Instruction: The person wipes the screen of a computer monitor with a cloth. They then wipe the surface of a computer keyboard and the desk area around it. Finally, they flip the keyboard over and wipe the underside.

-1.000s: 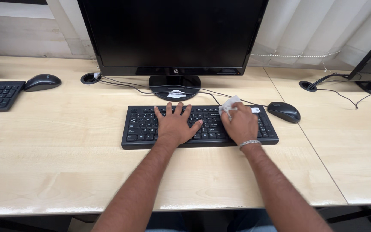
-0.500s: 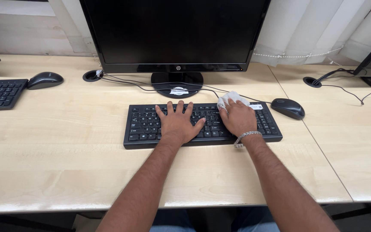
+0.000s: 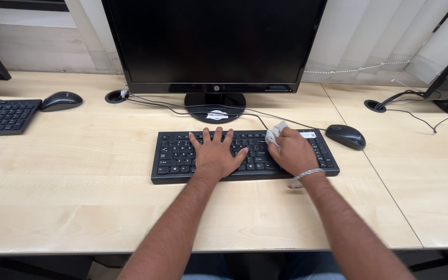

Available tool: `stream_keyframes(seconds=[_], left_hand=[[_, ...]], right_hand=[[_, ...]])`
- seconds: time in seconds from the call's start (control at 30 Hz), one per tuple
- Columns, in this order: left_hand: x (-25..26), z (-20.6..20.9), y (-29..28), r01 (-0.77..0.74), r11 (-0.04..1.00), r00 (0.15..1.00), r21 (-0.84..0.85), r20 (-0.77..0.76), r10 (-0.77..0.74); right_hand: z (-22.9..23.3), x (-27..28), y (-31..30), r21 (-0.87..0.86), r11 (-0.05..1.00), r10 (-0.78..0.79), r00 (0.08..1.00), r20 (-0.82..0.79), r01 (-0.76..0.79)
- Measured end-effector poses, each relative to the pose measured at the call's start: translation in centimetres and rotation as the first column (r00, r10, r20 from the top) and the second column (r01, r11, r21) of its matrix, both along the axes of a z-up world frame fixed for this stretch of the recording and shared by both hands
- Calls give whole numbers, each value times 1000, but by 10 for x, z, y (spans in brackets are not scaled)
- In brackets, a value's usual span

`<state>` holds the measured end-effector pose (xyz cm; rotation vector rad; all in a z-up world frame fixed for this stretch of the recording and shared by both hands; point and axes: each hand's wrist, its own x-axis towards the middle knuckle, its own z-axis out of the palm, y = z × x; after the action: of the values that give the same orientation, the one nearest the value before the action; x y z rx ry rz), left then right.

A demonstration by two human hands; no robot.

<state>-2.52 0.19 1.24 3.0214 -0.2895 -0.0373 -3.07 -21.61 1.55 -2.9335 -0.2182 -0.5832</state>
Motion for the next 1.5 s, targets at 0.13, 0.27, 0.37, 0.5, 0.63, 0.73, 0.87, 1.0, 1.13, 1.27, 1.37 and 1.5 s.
stream_keyframes(seconds=[0.13, 0.27, 0.37, 0.5, 0.63, 0.73, 0.87, 1.0, 1.13, 1.27, 1.37, 1.5], left_hand=[[1, -2, 0, -6, 1000, 1000, -1, 5, 6], [5, -2, -4, -15, 1000, 1000, -8, -14, 14], [7, 1, -10, -36, 999, 998, -7, -51, 35], [5, -1, -12, -45, 999, 998, -27, -33, 44], [6, -1, -12, -40, 999, 999, -18, -15, 39], [10, 2, -20, -75, 997, 994, -17, -85, 74], [14, 1, -57, 11, 1000, 999, 19, -36, -11], [9, -4, -74, 97, 994, 994, -49, -39, -99], [2, -3, -71, 103, 994, 995, -27, 3, -103], [0, 3, -74, 98, 995, 995, -13, -8, -98], [0, 2, -76, 92, 996, 995, 4, -24, -92], [3, -2, -77, 92, 996, 995, -20, -39, -93]], right_hand=[[4, -3, -18, 8, 993, -116, 992, -42, 116], [-18, 17, -2, -3, 997, -80, 996, 25, 80], [-24, 21, 1, 44, 994, 99, 989, 108, -105], [-4, 4, -17, -54, 993, -104, 994, -21, 103], [0, 9, -51, -149, 916, -385, 921, -64, 373], [-18, 34, -65, -20, 962, -273, 952, -136, 273], [-45, 35, -50, 122, 992, 24, 999, 28, -27], [-36, 22, -60, 36, 999, 14, 999, 50, -16], [-18, 18, -78, 54, 947, -307, 941, -140, 317], [-14, 14, -73, 0, 968, -250, 968, -33, 250], [-11, -7, -66, 41, 943, -321, 936, -142, 329], [-13, 18, -78, 88, 969, -225, 972, -62, 230]])
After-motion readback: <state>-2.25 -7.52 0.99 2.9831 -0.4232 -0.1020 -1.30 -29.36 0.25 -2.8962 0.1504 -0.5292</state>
